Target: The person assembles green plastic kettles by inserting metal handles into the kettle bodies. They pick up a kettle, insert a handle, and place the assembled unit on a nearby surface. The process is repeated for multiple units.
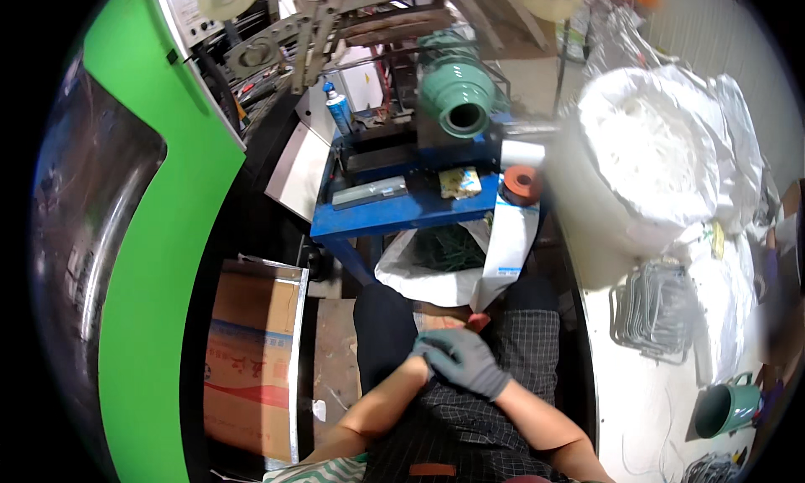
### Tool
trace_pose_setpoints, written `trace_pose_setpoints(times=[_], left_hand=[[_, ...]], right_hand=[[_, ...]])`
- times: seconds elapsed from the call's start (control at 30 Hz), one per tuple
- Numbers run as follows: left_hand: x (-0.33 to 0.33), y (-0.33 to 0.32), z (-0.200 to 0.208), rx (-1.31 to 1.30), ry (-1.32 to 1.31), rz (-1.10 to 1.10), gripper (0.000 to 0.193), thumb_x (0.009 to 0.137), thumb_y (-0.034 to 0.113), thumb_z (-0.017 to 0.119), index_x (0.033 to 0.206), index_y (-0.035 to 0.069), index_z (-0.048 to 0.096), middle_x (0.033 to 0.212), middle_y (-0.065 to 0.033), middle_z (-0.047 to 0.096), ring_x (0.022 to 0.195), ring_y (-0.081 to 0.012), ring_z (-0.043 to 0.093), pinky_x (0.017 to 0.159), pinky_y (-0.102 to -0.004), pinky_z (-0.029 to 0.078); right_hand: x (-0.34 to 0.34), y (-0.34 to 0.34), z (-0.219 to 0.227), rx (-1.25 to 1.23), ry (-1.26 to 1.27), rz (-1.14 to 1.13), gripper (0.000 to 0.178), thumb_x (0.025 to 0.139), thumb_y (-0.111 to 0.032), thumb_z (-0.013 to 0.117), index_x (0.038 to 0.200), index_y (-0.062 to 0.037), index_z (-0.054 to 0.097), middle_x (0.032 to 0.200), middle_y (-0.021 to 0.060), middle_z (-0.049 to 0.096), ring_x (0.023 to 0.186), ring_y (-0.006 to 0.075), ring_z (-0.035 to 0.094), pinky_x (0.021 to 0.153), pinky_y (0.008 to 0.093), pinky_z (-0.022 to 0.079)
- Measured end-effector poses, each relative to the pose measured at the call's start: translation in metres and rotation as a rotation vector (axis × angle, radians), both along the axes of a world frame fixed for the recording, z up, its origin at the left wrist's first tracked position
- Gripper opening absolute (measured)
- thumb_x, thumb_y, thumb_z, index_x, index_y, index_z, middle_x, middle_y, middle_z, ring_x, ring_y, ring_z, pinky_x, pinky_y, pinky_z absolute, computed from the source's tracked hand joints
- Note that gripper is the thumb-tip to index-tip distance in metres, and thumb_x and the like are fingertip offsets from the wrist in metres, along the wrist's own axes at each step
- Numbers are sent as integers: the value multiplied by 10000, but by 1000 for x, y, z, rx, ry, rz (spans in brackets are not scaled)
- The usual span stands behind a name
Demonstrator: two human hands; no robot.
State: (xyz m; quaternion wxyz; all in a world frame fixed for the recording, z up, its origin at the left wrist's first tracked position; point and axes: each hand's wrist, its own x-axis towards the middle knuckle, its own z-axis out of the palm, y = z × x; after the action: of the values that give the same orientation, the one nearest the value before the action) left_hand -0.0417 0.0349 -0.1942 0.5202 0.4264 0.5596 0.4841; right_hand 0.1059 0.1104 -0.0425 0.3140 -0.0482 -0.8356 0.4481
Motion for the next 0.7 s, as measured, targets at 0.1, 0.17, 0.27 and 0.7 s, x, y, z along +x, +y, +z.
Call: trace_pose_setpoints(times=[0.1,0.17,0.27,0.7], left_hand=[[33,11,8,-57,713,-124,329,1053,340,498,1196,113,688,1155,-130,695,1065,-341,662,961,-396,520],[37,12,7,-57,748,-138,328,1051,341,500,1196,113,687,1155,-130,694,1066,-341,662,961,-398,519],[41,17,0,-61,747,-143,328,1049,341,503,1195,112,687,1155,-130,694,1067,-341,661,961,-401,519],[44,28,-1,-43,746,-136,327,1039,344,516,1192,111,686,1157,-131,693,1073,-342,658,962,-413,515]], right_hand=[[-13,-24,-62,105,-234,-53,341,950,-294,717,1200,-63,718,1152,157,725,1054,324,705,950,415,540],[-15,-18,-108,-291,-388,72,344,964,-296,697,1208,-54,713,1178,144,719,1081,298,699,955,387,536],[-13,0,-127,-569,-521,63,344,978,-297,681,1214,-49,716,1181,129,723,1079,265,700,951,350,535],[-16,3,-126,-704,-557,-99,278,996,-237,692,1179,-35,745,1095,57,752,974,110,688,875,279,535]])
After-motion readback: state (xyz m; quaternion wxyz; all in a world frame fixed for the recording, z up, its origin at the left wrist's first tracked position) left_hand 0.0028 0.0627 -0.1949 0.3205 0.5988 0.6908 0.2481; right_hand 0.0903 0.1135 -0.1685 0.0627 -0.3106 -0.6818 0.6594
